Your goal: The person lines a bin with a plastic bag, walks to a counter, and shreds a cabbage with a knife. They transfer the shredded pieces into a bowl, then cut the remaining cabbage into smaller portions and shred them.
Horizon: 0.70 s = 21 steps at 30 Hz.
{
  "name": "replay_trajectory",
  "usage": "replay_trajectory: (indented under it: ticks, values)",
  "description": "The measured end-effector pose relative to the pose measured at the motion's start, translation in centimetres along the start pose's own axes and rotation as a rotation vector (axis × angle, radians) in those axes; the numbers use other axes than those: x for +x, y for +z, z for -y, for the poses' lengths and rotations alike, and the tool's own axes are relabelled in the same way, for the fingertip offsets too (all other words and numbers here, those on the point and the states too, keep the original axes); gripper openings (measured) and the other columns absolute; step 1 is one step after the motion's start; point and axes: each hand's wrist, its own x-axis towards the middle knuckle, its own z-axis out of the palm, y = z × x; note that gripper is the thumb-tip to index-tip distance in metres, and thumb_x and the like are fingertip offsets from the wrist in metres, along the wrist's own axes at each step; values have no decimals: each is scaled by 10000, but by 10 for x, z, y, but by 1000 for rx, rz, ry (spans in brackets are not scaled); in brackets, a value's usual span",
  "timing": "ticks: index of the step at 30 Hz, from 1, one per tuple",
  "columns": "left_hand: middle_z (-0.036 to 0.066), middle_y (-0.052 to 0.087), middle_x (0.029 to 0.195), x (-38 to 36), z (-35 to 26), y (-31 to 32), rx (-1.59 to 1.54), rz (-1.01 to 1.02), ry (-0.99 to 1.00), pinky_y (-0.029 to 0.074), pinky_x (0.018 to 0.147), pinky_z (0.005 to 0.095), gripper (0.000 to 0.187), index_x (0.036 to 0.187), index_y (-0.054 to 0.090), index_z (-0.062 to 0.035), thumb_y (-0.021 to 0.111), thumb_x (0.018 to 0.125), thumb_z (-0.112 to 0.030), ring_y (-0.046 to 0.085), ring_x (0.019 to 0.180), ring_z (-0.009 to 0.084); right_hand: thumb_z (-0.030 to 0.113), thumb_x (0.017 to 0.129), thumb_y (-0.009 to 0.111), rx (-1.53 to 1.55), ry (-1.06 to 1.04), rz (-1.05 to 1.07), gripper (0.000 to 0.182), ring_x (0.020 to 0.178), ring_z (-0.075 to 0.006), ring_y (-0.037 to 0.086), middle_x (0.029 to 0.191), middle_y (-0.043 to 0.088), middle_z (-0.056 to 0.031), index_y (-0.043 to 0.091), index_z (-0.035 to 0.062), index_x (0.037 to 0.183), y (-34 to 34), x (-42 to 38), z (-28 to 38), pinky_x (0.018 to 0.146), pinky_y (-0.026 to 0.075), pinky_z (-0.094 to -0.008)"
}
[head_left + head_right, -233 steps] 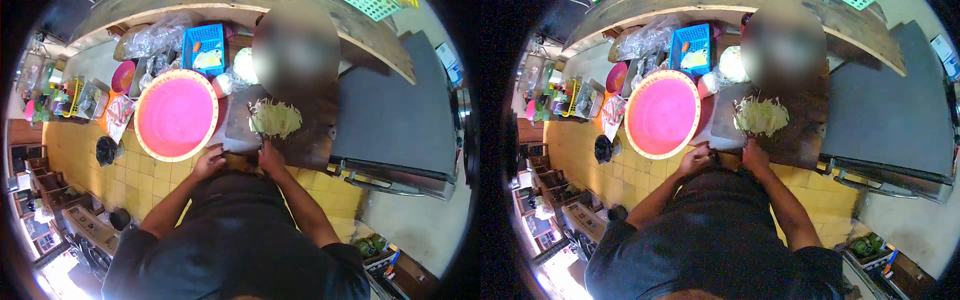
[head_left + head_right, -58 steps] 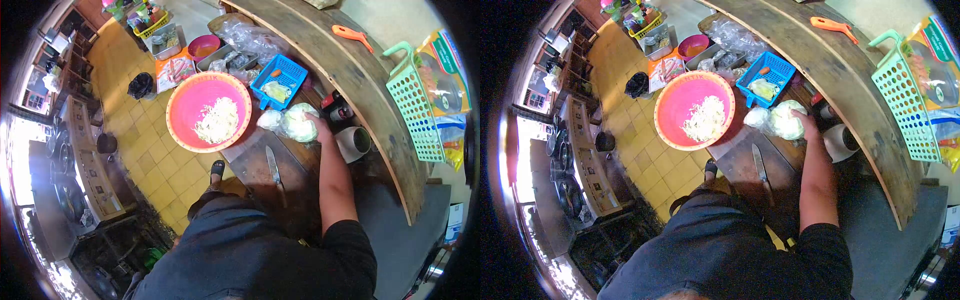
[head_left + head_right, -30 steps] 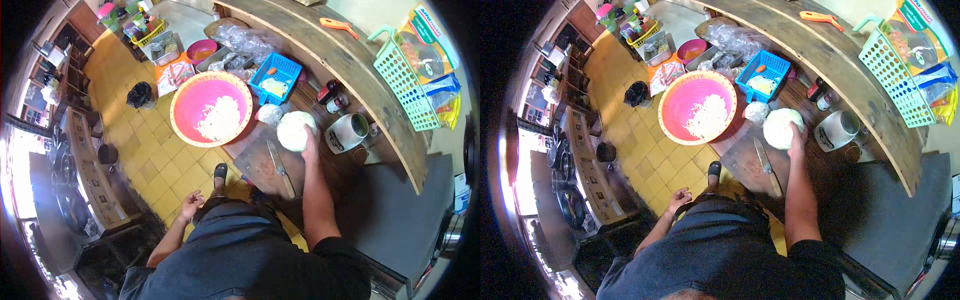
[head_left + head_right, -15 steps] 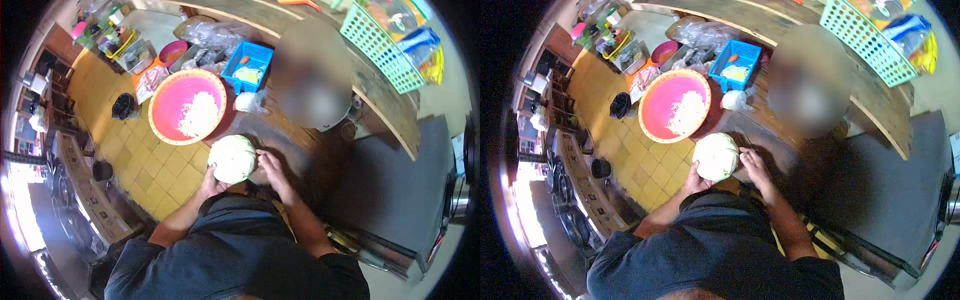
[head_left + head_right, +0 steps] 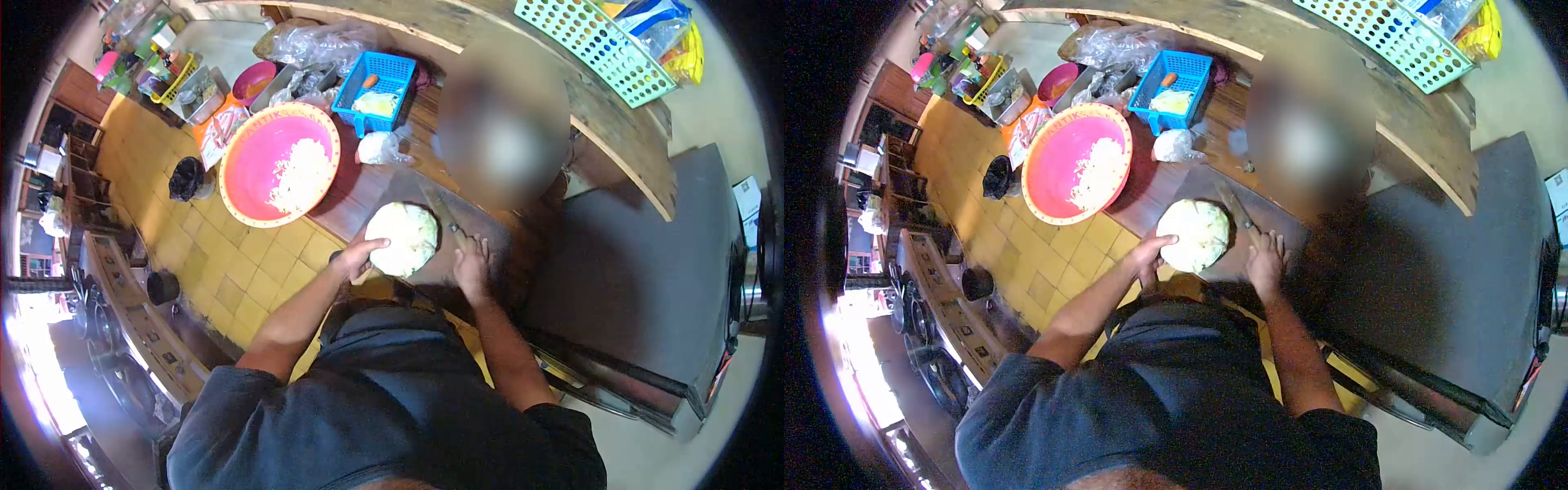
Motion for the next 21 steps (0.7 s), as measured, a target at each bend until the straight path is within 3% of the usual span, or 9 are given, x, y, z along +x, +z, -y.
replay_trajectory:
  ticks: [1, 5, 8, 10, 13, 16, 17, 20, 21]
  values:
    - [73, 594, 1201, 9, -3, 1, 21, 56, -61, 498, 900, 324, 755, 1375, 359, -78, 736, 748, -263, 597, 1061, 175, 165, 852, 594, 72, -36, -84, 356, 1168, -426, 471, 1211, 546, -224, 510, 12, 1162, -6, 7, -3, 992, 323, -540]
    - [75, 610, 1177, 37, -31, 26, 155, 170, -195, 490, 922, 330, 744, 1370, 375, -64, 737, 753, -267, 591, 1085, 170, 178, 850, 616, 686, 226, 21, 410, 1166, -450, 449, 1231, 523, -235, 488, -5, 1193, -36, 7, -8, 1004, 324, -497]
    - [87, 606, 1189, 80, -23, 21, 201, 286, -377, 493, 910, 317, 729, 1358, 398, -63, 740, 754, -285, 590, 1085, 166, 198, 855, 611, 393, 128, -321, 423, 1231, -450, 395, 1320, 450, -256, 487, 16, 1216, 10, -13, -55, 1034, 304, -490]
    - [79, 591, 1197, 95, -21, 25, 278, 301, -386, 507, 886, 358, 712, 1354, 394, -100, 733, 759, -293, 593, 1071, 186, 219, 856, 604, 221, 296, -224, 417, 1285, -453, 335, 1383, 376, -274, 493, 30, 1211, 2, -35, -53, 1052, 291, -491]
    - [73, 518, 1222, 88, -34, 32, 533, -33, -103, 480, 878, 426, 635, 1346, 365, -136, 672, 802, -250, 522, 1128, 214, 235, 855, 597, -3, 241, -186, 407, 1279, -474, 338, 1374, 384, -286, 498, 25, 1189, -2, -45, -52, 1043, 303, -498]
    - [73, 502, 1234, 89, -28, 4, 504, -12, -2, 474, 866, 382, 552, 1333, 380, -132, 622, 842, -200, 494, 1138, 199, 235, 850, 599, 246, 212, -262, 378, 1222, -473, 396, 1310, 443, -288, 514, 21, 1149, -4, -47, -50, 1013, 334, -499]
    - [125, 512, 1238, 89, -23, -6, 491, 65, 128, 476, 900, 338, 624, 1364, 356, -52, 663, 831, -155, 529, 1113, 220, 232, 853, 594, 282, 207, -279, 361, 1177, -464, 428, 1252, 478, -284, 520, 18, 1134, -3, -45, -50, 988, 350, -501]
    - [155, 490, 1294, 72, -12, -3, 642, 75, 392, 436, 974, 344, 773, 1419, 298, -30, 725, 791, -174, 486, 1189, 248, 225, 857, 585, 295, 151, -280, 334, 1091, -444, 475, 1136, 527, -267, 531, 15, 1111, 3, -47, -42, 940, 374, -502]
    - [183, 440, 1362, 67, -15, 0, 928, -18, 447, 364, 1053, 364, 896, 1452, 227, -17, 764, 760, -208, 416, 1272, 272, 221, 859, 582, 265, 102, -275, 322, 1050, -431, 490, 1079, 542, -254, 536, 15, 1103, 3, -49, -36, 917, 382, -501]
